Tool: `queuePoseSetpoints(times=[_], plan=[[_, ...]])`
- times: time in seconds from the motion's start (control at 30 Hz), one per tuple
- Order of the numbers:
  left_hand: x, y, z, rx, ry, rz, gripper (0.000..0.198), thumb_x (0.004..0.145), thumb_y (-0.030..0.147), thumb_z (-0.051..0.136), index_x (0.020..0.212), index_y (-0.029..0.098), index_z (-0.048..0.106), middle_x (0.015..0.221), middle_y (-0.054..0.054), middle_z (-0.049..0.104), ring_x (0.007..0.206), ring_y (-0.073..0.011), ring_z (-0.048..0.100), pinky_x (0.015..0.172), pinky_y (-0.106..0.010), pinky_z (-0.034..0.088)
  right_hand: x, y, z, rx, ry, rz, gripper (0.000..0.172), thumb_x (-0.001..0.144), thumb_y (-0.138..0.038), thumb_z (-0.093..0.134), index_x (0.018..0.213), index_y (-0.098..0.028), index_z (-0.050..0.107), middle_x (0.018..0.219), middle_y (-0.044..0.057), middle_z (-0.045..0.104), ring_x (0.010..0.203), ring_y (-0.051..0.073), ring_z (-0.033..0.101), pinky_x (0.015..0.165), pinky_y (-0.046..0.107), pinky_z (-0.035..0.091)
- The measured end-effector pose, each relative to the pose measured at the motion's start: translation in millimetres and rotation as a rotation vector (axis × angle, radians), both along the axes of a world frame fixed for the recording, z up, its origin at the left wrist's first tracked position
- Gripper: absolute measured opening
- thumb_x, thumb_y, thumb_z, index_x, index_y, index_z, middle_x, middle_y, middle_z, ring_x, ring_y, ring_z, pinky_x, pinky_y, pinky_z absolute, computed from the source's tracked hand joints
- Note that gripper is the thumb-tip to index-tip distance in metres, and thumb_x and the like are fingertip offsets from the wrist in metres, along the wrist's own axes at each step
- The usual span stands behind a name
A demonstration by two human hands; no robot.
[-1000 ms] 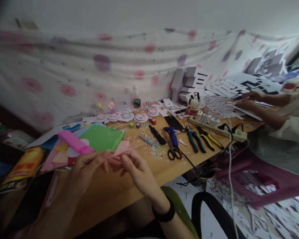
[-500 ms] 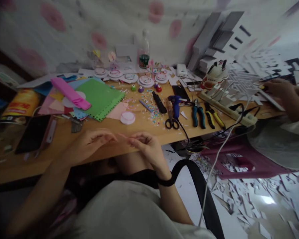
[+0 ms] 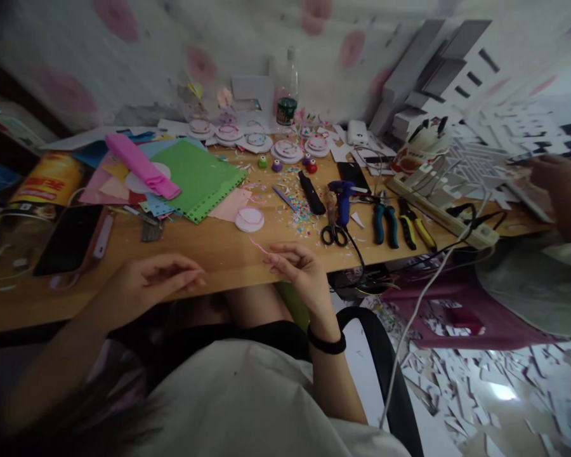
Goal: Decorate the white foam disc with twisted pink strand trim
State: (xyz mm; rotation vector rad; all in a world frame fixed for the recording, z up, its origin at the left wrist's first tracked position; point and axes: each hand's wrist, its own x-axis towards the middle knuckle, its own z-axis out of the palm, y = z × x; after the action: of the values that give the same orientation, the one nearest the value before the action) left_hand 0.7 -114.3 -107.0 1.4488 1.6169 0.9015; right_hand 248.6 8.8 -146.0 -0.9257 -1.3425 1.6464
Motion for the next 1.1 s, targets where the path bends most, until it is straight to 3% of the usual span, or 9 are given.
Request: queuePoseSetpoints(times=[0.07,0.13,0.23,0.37,0.47,0.67,0.93,1.1], plan=[[-10,19,5.8,0.085,0.085,0.043,0.023,0.089,0.043,0.064,0.096,0.022,0.070,0.091,-0.003,0.078,0.081,-0.0195,0.074,0.077,-0.034,0.061,-1,4,-5.3,0.063,-0.079,-0.009,0.033,0.069,-0.050,0.087,0.087,-0.024,0.076,0.079,0.004,0.080,0.069,0.020,0.075,0.067,0.032,0.061],[-17,42,0.7,0.167,0.204,0.062,0.023,0.089,0.037,0.063,0.104,0.019,0.068,0.100,-0.007,0.078,0.088,-0.0225,0.073,0.082,-0.039,0.061,-4,11,-11.2,0.155,-0.171,-0.015,0.031,0.074,-0.051,0.083,0.085,-0.023,0.077,0.082,0.006,0.081,0.073,0.022,0.075,0.070,0.033,0.060],[-23,81,-19.6,0.286,0.350,0.043,0.030,0.083,0.029,0.069,0.111,0.018,0.066,0.117,-0.011,0.073,0.108,-0.0289,0.068,0.098,-0.051,0.054,-14,24,-20.2,0.267,-0.265,-0.042,0.025,0.077,-0.046,0.078,0.080,-0.021,0.077,0.079,0.006,0.079,0.071,0.023,0.073,0.066,0.032,0.056],[-32,126,-48.5,0.373,0.422,-0.102,0.040,0.075,0.025,0.077,0.114,0.024,0.064,0.126,-0.008,0.070,0.124,-0.0298,0.061,0.107,-0.051,0.048,-31,38,-29.2,0.370,-0.351,-0.087,0.021,0.081,-0.040,0.072,0.076,-0.021,0.077,0.072,0.005,0.075,0.064,0.022,0.066,0.060,0.032,0.049],[-40,146,-65.3,0.422,0.453,-0.175,0.046,0.075,0.026,0.081,0.117,0.022,0.064,0.131,-0.010,0.069,0.127,-0.0301,0.060,0.108,-0.051,0.047,-42,42,-32.2,0.446,-0.409,-0.100,0.018,0.084,-0.036,0.068,0.076,-0.021,0.076,0.074,0.005,0.073,0.067,0.021,0.063,0.063,0.033,0.046],[-35,155,-84.1,0.525,0.488,-0.244,0.033,0.085,0.033,0.077,0.113,0.018,0.068,0.120,-0.010,0.074,0.115,-0.0262,0.067,0.101,-0.046,0.052,-53,48,-33.8,0.535,-0.501,-0.125,0.016,0.087,-0.031,0.067,0.077,-0.022,0.075,0.078,0.005,0.070,0.072,0.022,0.060,0.068,0.034,0.044],[-32,141,-88.3,0.651,0.511,-0.148,0.035,0.089,0.040,0.073,0.115,0.017,0.066,0.112,-0.011,0.073,0.106,-0.0262,0.065,0.097,-0.046,0.050,-55,49,-31.2,0.576,-0.555,-0.082,0.014,0.091,-0.024,0.066,0.079,-0.023,0.072,0.080,0.005,0.069,0.076,0.023,0.062,0.070,0.034,0.048],[-39,139,-90.3,0.753,0.498,-0.121,0.022,0.093,0.035,0.068,0.108,0.018,0.069,0.105,-0.008,0.073,0.100,-0.0228,0.065,0.092,-0.041,0.050,-52,47,-31.5,0.561,-0.579,-0.035,0.013,0.092,-0.024,0.066,0.083,-0.024,0.074,0.081,0.004,0.069,0.077,0.023,0.063,0.069,0.035,0.047]])
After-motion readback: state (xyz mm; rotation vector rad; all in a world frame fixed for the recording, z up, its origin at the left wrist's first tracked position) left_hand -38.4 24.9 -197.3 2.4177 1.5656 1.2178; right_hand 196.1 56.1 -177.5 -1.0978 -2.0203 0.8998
